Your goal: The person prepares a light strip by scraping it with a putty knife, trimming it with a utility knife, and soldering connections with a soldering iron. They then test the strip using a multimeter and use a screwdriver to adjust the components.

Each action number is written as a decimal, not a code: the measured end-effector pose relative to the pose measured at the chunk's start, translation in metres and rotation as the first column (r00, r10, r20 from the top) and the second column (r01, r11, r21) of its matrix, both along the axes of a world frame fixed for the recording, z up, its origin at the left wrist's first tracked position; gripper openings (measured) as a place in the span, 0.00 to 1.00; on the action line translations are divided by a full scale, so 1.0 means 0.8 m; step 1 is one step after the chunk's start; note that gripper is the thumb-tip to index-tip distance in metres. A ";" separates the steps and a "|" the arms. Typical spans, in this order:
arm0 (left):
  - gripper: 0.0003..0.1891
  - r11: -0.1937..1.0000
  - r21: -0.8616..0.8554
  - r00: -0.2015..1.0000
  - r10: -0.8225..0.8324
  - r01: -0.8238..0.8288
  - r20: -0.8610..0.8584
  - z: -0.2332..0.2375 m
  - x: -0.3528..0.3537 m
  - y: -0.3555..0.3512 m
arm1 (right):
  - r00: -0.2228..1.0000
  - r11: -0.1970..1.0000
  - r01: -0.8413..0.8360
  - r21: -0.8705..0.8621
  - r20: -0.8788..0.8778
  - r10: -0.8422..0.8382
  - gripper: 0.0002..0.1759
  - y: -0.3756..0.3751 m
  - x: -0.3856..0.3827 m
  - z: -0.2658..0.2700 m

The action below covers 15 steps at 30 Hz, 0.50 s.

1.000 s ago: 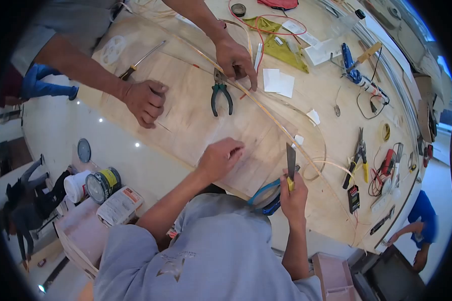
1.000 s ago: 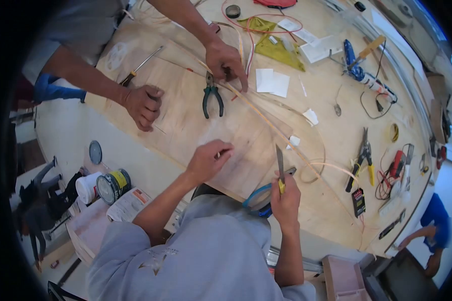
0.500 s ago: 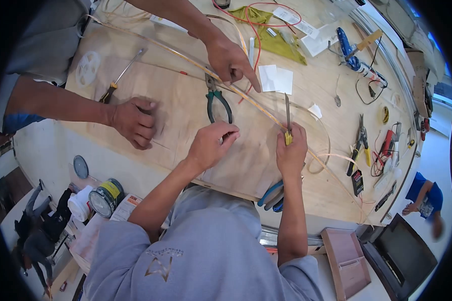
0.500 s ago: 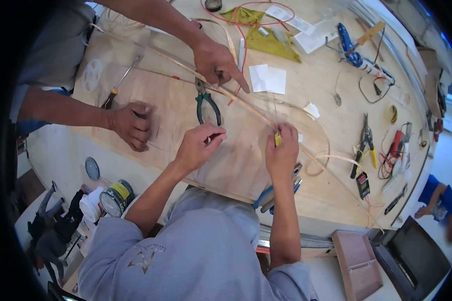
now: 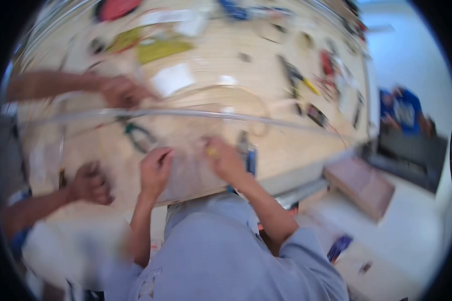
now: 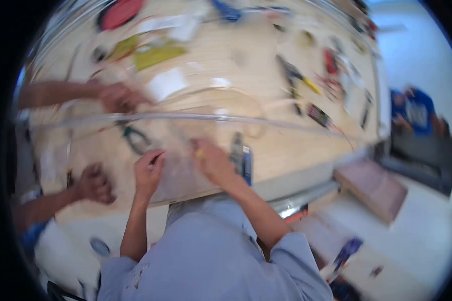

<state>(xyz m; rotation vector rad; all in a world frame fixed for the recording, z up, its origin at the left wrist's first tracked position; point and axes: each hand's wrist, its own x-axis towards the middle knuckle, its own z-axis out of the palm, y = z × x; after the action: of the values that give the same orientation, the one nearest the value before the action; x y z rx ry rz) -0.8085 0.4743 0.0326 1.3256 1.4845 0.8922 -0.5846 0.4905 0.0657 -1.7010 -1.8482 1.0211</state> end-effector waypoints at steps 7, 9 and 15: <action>0.07 0.999 -0.038 1.000 0.005 -0.005 -0.013 0.002 0.038 -0.017 | 0.999 0.976 0.022 -0.216 -0.029 -0.029 0.16 -0.144 0.091 0.032; 0.07 1.000 -0.018 0.998 -0.012 0.011 -0.067 0.004 0.058 -0.022 | 0.993 0.975 0.115 -0.188 0.001 -0.117 0.18 -0.181 0.136 0.017; 0.06 0.983 0.054 0.974 -0.165 0.175 -0.156 0.026 0.218 -0.040 | 0.938 0.931 0.345 -0.121 0.056 -0.341 0.20 -0.274 0.298 -0.009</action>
<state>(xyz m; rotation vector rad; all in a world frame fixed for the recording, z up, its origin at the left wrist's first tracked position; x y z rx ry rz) -0.6344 0.4421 0.0536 1.5743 1.4394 0.7512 -0.3461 0.2713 0.0588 -2.0392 -1.4555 0.9847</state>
